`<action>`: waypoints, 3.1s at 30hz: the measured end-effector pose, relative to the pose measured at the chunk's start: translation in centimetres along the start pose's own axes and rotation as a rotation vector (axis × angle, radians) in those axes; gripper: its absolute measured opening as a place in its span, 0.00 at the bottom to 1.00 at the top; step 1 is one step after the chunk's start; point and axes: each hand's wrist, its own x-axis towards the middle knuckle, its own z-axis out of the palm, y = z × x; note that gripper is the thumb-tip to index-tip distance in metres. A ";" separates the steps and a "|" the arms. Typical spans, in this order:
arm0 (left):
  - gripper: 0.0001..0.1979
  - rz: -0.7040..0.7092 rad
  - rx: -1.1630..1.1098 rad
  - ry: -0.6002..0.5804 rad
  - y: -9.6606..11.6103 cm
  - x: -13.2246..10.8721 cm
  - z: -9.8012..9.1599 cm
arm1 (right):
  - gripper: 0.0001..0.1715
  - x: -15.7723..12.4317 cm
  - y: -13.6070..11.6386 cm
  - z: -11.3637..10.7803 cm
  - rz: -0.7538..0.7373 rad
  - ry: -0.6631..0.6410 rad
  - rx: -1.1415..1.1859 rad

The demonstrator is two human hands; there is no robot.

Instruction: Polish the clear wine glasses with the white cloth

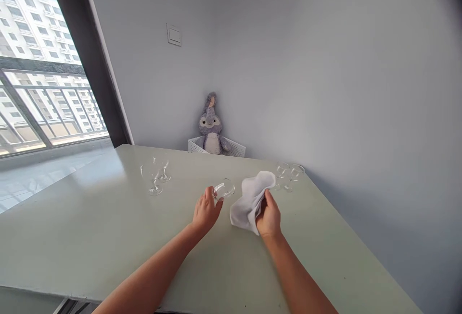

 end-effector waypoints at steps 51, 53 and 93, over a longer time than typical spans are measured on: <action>0.14 0.304 -0.137 -0.269 0.2 0.6 -1.9 | 0.16 -0.2 -0.6 -0.4 0.296 -0.667 -0.501; 0.12 0.220 -0.259 -0.447 -0.2 0.8 -2.3 | 0.15 -0.7 -1.4 -0.1 0.303 -0.773 -0.548; 0.26 -0.283 -1.061 -1.077 -1.9 1.5 -1.6 | 0.15 0.8 -5.2 -1.5 -0.014 -0.761 -1.020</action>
